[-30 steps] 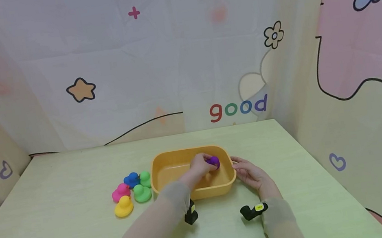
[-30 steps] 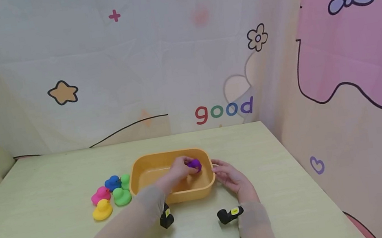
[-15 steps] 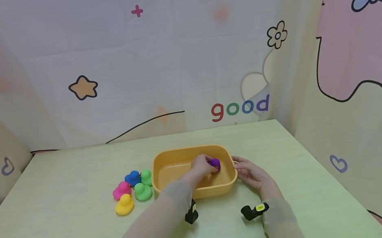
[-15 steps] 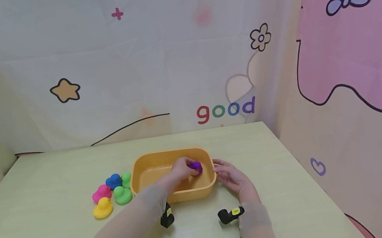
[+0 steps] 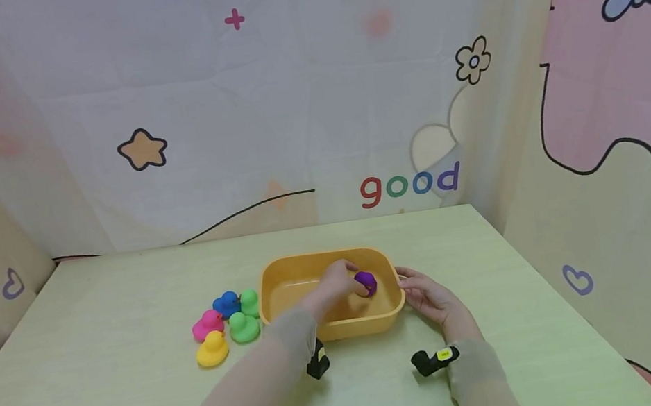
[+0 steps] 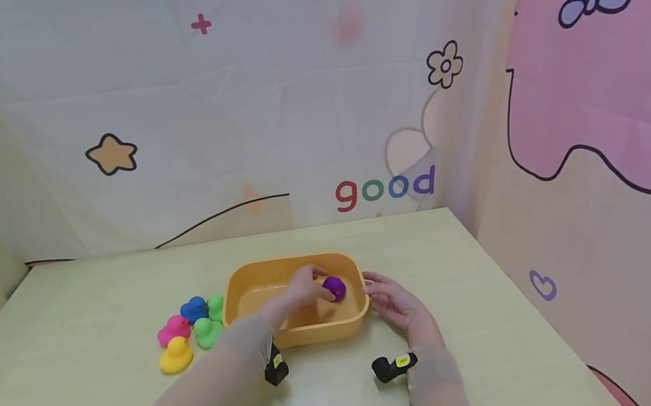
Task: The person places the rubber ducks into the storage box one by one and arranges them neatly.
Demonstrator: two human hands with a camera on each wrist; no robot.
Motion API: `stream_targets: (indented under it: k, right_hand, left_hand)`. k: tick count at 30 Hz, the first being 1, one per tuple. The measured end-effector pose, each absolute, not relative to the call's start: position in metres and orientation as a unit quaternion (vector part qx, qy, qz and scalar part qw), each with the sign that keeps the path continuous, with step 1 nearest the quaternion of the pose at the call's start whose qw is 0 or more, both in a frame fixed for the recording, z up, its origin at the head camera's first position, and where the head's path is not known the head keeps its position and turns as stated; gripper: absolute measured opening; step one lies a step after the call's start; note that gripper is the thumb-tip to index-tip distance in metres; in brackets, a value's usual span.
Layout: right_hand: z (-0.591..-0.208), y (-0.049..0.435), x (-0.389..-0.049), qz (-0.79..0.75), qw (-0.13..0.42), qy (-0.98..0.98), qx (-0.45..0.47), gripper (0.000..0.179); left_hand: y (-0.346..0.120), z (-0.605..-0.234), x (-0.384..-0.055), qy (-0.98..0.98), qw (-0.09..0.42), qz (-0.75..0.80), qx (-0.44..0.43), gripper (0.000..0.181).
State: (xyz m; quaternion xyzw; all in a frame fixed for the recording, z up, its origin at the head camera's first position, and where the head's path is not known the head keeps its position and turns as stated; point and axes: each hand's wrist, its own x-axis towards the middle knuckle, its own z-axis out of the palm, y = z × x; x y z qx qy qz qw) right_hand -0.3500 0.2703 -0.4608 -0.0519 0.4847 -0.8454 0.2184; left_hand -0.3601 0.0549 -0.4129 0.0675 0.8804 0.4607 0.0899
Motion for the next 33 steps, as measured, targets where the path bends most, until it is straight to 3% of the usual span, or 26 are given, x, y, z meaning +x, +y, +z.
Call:
stream_targets:
  k: [15,26,33]
  right_hand:
    - [-0.457,0.264,-0.351,-0.83,0.216,0.512,-0.045,0.058]
    - [-0.457,0.265,-0.351,-0.842,0.22,0.49,-0.048,0.042]
    - [-0.459,0.266,-0.349,-0.844,0.222,0.487,-0.04,0.059]
  left_hand:
    - [-0.028,-0.357,-0.338,0.883,0.05,0.445,0.14,0.05]
    - [-0.107,-0.354,-0.322,0.89,0.004,0.45,0.076,0.054]
    - [-0.146,-0.371,-0.314,0.878,0.009,0.477,0.02,0.058]
